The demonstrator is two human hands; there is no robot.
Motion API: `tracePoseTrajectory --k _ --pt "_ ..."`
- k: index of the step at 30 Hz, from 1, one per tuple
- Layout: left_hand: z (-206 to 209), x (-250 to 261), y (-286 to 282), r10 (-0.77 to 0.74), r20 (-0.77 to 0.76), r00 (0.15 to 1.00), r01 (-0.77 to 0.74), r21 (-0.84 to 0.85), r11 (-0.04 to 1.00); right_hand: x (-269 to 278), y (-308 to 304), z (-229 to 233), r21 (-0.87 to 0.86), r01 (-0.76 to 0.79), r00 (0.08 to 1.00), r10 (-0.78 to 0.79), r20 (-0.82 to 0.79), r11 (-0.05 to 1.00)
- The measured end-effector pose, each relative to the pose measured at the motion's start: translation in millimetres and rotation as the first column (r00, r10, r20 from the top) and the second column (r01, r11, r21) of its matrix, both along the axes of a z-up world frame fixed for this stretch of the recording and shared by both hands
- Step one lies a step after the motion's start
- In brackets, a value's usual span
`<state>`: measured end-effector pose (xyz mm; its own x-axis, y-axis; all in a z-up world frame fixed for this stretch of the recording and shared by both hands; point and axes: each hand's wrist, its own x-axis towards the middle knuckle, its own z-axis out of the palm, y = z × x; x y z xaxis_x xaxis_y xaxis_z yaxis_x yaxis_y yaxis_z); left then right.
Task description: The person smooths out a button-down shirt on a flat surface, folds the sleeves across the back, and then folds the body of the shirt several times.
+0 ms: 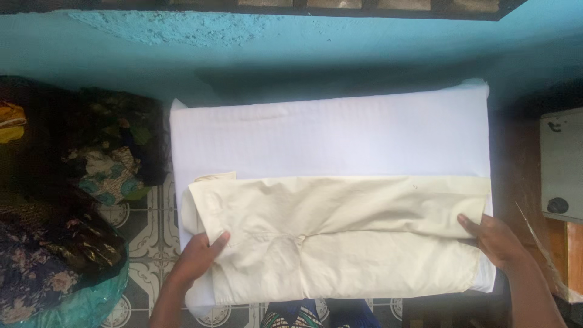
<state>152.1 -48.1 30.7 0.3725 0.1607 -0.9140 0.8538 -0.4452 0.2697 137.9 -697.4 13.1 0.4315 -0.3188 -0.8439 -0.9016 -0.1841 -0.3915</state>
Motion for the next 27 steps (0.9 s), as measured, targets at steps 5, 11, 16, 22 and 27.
tracePoseTrajectory --k 5,11,16,22,27 --pt "58 74 -4 0.022 0.104 0.994 -0.026 0.038 0.999 55 -7 10 0.238 0.113 0.958 -0.170 0.231 0.965" --pt "54 171 -29 0.296 0.439 0.848 -0.178 -0.290 0.940 105 26 15 0.446 0.333 0.713 -0.531 0.457 0.831" --pt "42 131 -38 0.232 0.421 0.877 -0.214 -0.091 0.973 95 57 25 -0.190 0.187 0.837 -0.054 0.545 0.964" --pt "10 54 -42 -0.397 0.269 0.878 0.273 0.401 0.874 -6 49 6 -0.540 -0.076 0.891 0.301 0.341 0.838" --pt "17 79 -55 -0.198 0.427 0.882 0.126 0.192 0.973 -77 49 -21 -0.672 -0.245 0.786 0.549 0.285 0.699"
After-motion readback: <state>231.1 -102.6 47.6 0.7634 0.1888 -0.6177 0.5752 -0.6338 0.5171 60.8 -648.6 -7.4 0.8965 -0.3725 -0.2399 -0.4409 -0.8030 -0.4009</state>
